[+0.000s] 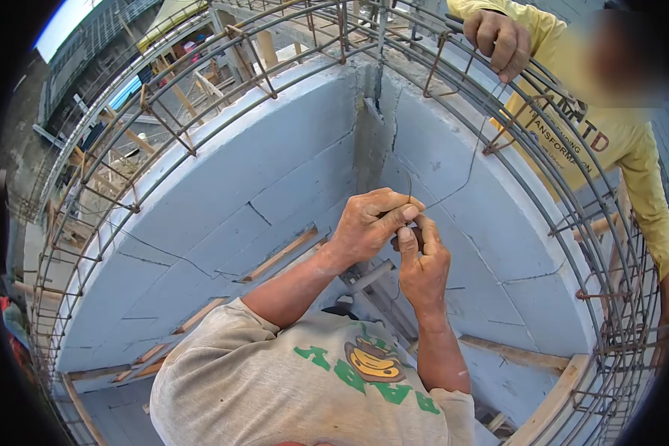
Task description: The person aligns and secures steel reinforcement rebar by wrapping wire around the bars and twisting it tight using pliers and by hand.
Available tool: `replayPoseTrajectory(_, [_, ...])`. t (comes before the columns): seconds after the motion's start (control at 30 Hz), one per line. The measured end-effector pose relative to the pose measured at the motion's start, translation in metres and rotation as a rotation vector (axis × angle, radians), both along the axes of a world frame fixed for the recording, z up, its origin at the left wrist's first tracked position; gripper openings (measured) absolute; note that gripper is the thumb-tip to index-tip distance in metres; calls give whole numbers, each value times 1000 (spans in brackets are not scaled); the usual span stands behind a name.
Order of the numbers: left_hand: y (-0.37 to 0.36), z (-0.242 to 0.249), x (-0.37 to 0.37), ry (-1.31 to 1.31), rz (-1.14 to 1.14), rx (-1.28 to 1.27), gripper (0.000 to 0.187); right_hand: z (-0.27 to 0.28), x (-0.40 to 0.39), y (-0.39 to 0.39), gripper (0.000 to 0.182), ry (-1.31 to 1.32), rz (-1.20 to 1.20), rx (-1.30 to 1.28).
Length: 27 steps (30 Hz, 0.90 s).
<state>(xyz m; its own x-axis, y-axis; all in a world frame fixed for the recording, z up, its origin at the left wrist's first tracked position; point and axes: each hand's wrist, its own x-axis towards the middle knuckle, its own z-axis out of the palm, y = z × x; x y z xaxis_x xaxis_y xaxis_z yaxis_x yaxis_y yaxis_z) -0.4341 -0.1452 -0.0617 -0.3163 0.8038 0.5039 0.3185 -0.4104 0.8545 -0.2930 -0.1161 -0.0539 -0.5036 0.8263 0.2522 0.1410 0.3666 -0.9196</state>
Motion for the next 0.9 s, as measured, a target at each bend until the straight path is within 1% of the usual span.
replayPoseTrajectory(0.1, [3,6,18,-72,-9,38,24,4,14,-5,26,-44,-150,64])
replayPoseTrajectory(0.2, [5,13,27,-334,-134,-143,25,-9,26,-2,23,46,-244,439])
replayPoseTrajectory(0.3, [13,12,47,-245,-186,-128,25,-11,51,-11,22,23,-295,314])
replayPoseTrajectory(0.5, [19,18,103,-153,-254,-224,28,-26,103,-21,21,51,-430,256])
replayPoseTrajectory(0.6, [21,9,121,-355,-332,-231,31,-30,115,-22,20,94,-474,342])
replayPoseTrajectory(0.7, [21,2,130,-506,-366,-208,32,-30,122,-24,21,70,-477,290])
replayPoseTrajectory(0.8, [21,-9,130,-568,-422,-287,31,-37,126,-28,22,29,-480,301])
replayPoseTrajectory(0.9, [27,-7,131,-468,-525,-332,31,-51,131,-35,24,32,-541,170])
